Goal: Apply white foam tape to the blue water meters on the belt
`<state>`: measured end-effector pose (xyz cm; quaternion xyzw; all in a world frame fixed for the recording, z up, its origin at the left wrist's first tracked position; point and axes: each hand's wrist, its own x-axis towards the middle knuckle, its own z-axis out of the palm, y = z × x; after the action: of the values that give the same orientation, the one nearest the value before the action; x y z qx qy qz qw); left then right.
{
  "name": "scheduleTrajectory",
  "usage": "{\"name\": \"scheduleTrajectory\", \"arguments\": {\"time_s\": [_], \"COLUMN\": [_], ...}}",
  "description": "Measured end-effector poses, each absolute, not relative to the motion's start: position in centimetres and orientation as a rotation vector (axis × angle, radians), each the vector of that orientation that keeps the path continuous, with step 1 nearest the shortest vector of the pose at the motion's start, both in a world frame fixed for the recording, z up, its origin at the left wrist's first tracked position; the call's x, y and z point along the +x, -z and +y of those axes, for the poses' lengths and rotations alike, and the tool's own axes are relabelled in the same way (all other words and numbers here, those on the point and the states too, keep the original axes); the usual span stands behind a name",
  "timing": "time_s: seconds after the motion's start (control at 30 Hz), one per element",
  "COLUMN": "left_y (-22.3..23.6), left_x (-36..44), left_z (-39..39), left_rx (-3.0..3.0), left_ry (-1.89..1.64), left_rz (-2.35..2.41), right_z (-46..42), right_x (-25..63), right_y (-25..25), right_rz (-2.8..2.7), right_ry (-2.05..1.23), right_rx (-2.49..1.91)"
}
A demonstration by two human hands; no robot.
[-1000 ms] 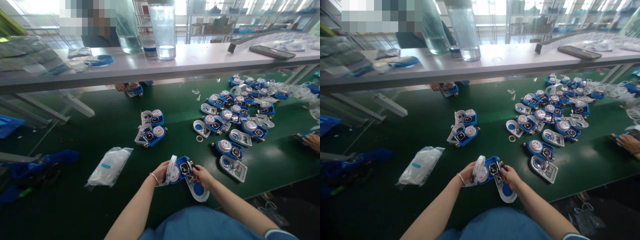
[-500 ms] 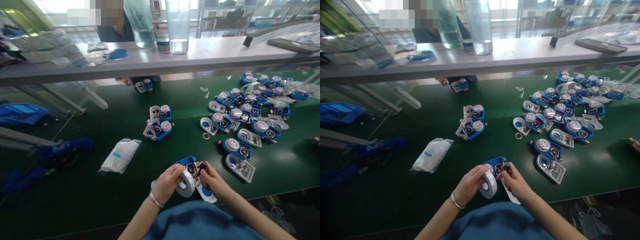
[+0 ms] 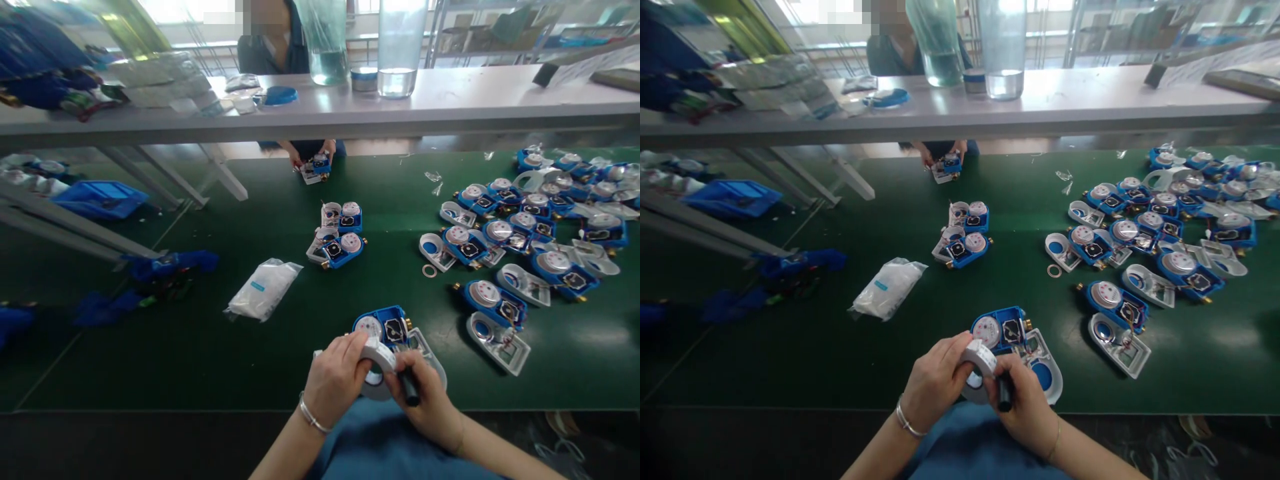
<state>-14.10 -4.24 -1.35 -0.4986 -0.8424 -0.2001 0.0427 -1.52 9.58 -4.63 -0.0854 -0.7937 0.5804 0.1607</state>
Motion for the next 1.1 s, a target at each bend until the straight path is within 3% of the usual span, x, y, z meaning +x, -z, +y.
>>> {"name": "scheduleTrajectory", "arguments": {"time_s": [0.23, 0.57, 0.8, 0.93, 1.1], "left_y": [1.2, 0.9, 0.9, 1.3, 1.4], "left_x": [-13.3, -14.1, -15.9, -16.0, -15.7], "left_z": [-4.7, -5.6, -6.2, -6.1, -5.9], "left_rx": [-1.372, -1.482, -1.746, -1.776, -1.75], "left_ry": [0.642, 0.721, 0.909, 0.902, 0.973], "left_rz": [-2.536, -2.684, -2.603, -2.642, -2.623], "right_z": [9.2, 8.9, 12.0, 13.1, 13.7], "right_x": [-1.1, -1.0, -2.2, -2.0, -1.3], "right_y": [4.4, 4.5, 4.7, 4.3, 3.0], "right_rz": [-2.204, -2.211, -2.379, -2.483, -2.59], "right_ry": [-1.596, -1.831, -1.971, -1.891, -1.856], "right_rx": [-0.138, -0.227, -0.533, -0.674, -0.506]}}
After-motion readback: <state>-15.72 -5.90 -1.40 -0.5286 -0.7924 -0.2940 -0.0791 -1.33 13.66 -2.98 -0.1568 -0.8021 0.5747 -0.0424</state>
